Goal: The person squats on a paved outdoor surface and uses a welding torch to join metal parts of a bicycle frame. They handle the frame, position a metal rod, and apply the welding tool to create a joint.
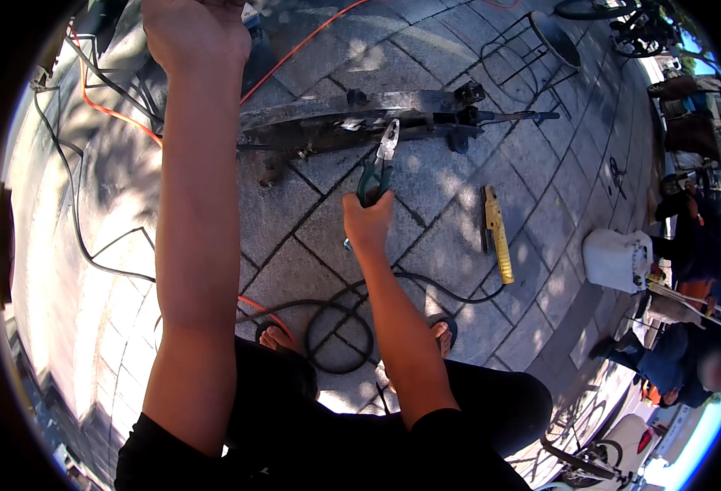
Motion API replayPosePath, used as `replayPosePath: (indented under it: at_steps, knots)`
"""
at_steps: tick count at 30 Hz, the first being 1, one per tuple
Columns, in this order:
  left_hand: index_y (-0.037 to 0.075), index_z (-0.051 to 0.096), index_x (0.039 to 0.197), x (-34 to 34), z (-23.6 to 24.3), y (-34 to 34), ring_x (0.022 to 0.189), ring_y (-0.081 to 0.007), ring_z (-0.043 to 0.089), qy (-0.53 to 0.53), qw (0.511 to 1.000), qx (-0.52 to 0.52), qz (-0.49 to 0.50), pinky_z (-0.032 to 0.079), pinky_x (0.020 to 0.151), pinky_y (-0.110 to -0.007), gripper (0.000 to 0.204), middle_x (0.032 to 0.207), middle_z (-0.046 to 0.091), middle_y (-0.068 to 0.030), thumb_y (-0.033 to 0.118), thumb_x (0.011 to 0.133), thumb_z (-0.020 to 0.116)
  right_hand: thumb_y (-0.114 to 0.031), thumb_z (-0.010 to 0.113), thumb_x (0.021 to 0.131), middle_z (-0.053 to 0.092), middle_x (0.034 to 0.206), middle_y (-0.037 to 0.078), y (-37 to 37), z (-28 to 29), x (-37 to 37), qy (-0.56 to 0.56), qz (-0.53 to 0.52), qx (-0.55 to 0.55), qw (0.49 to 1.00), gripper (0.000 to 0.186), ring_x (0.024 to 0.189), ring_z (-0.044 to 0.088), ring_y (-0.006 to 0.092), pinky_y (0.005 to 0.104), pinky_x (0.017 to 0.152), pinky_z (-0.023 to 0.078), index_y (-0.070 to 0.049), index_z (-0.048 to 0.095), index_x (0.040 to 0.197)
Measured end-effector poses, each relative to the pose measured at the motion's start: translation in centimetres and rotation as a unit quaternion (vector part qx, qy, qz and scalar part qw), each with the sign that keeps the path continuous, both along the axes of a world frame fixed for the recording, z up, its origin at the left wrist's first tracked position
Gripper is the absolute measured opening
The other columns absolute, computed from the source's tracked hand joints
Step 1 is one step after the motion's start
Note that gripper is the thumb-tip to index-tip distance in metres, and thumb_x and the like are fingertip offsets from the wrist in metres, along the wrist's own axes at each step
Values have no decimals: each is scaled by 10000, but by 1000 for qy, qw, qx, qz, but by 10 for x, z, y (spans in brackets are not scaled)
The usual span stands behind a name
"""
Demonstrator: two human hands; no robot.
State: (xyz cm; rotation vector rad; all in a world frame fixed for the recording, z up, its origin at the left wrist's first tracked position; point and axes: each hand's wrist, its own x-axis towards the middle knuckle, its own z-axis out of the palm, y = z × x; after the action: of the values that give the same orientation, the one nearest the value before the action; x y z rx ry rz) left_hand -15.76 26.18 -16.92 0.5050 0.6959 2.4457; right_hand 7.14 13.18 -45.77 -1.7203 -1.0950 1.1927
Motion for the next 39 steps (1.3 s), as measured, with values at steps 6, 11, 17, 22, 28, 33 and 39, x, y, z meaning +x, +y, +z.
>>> replayPosePath:
  at_steps: [6,11,17,22,28,33,39]
  knots:
    - [154,627,964,28,15,-6,591,-163,597,-25,999,-38,-1,481,542,-325,233,745,618,8,364,1013,540,-214,806,828,582,802,107,9,-4,9,-29,56,-111,992,376,701,606,225,452,609,493,-59,497,978]
    - [140,620,1003,7,2,1,587,-164,590,-22,999,-2,-34,476,542,-322,243,732,607,5,365,1023,530,-228,810,843,580,808,106,-6,23,-8,48,-11,15,999,393,698,613,229,481,591,477,-64,483,986]
    - [132,615,1021,16,6,0,586,-165,580,-21,1000,-9,-18,471,536,-318,248,728,600,1,363,1025,526,-232,812,843,579,842,114,10,12,7,-60,71,-67,993,395,683,607,239,472,590,479,-66,492,1001]
    - [128,616,1022,27,16,-2,592,-171,574,-44,999,-27,-16,468,537,-321,250,760,607,-9,358,1030,518,-252,811,837,578,840,116,11,8,-6,-57,25,32,998,411,658,601,253,478,590,485,-52,492,1002]
    - [131,612,995,25,13,-10,594,-179,570,-23,1000,-12,6,467,548,-334,249,749,602,-8,356,1030,512,-236,789,867,570,839,104,-7,3,7,2,56,-89,994,370,630,588,240,489,568,468,-75,485,1003]
    - [134,612,988,27,11,-3,602,-183,575,-12,999,-14,-47,463,548,-341,240,745,600,-11,344,1034,505,-232,774,891,541,813,82,7,1,-7,18,23,8,1000,362,623,561,207,489,547,445,-87,456,986]
    - [135,613,980,34,14,-10,599,-187,566,-5,1000,10,-22,461,547,-348,241,747,595,-17,345,1039,511,-218,767,904,551,792,90,-3,-5,10,14,66,-80,994,351,635,575,205,491,536,443,-82,453,981]
